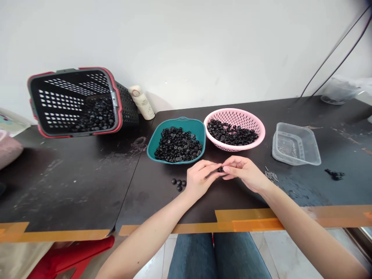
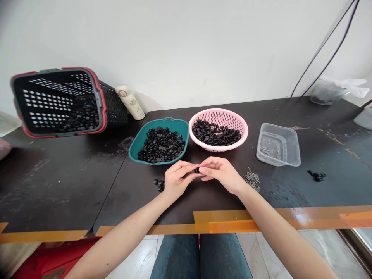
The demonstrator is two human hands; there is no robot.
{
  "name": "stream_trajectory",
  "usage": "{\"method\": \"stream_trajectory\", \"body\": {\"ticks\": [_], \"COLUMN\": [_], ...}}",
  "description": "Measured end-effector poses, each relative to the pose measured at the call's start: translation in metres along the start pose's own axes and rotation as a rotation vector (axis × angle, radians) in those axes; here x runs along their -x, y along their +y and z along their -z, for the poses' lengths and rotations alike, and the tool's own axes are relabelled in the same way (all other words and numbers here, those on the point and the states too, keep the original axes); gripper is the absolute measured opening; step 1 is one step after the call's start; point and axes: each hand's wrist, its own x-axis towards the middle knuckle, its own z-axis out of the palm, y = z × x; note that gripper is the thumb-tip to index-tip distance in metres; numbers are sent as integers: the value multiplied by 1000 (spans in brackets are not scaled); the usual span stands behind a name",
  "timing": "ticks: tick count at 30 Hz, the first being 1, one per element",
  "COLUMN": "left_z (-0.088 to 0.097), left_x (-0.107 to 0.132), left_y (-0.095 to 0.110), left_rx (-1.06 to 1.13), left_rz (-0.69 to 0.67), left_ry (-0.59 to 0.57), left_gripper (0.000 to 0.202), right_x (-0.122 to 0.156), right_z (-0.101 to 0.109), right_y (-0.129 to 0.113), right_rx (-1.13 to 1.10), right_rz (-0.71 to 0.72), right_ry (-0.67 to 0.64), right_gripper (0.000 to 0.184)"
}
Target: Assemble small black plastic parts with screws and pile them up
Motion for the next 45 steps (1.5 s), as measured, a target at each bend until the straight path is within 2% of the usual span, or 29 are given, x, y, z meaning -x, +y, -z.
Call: {"method": "stream_trajectory", "body": {"ticks": [8, 13, 16, 25, 33, 37, 39, 45], "left_z": [0, -1, -3, -4, -5, -3, -3, 1], "left_x": [0, 2, 4, 5, 4, 0, -2, -3], "left_y": [0, -2, -2, -2, -7, 0, 2, -1], "left_rx": [-13, 12, 23, 78, 167, 357, 413, 191], "left_rz": [7, 4, 1, 35, 144, 280, 325, 236], "left_ry": [4, 11, 33, 41, -66, -184, -248, -287], "left_gripper": [25, 25, 23, 20, 26, 46, 47, 33], "right_x": [0, -3, -4, -4, -6, -5, -4, -3], "right_z": [-1, -4, -6, -15, -15, -16, -18, -21], "right_y": [-2, 1, 5, 18, 23, 19, 19, 22], "right_rx": [66, -43, -72, -75, -61, -79, -111, -253], "right_rz": [23, 13, 61, 190, 321, 312, 296, 192], "right_ry": [14, -62, -93, -19, 60, 34, 23, -18], "right_gripper": [27, 34, 37, 47, 44, 46, 46, 36]}}
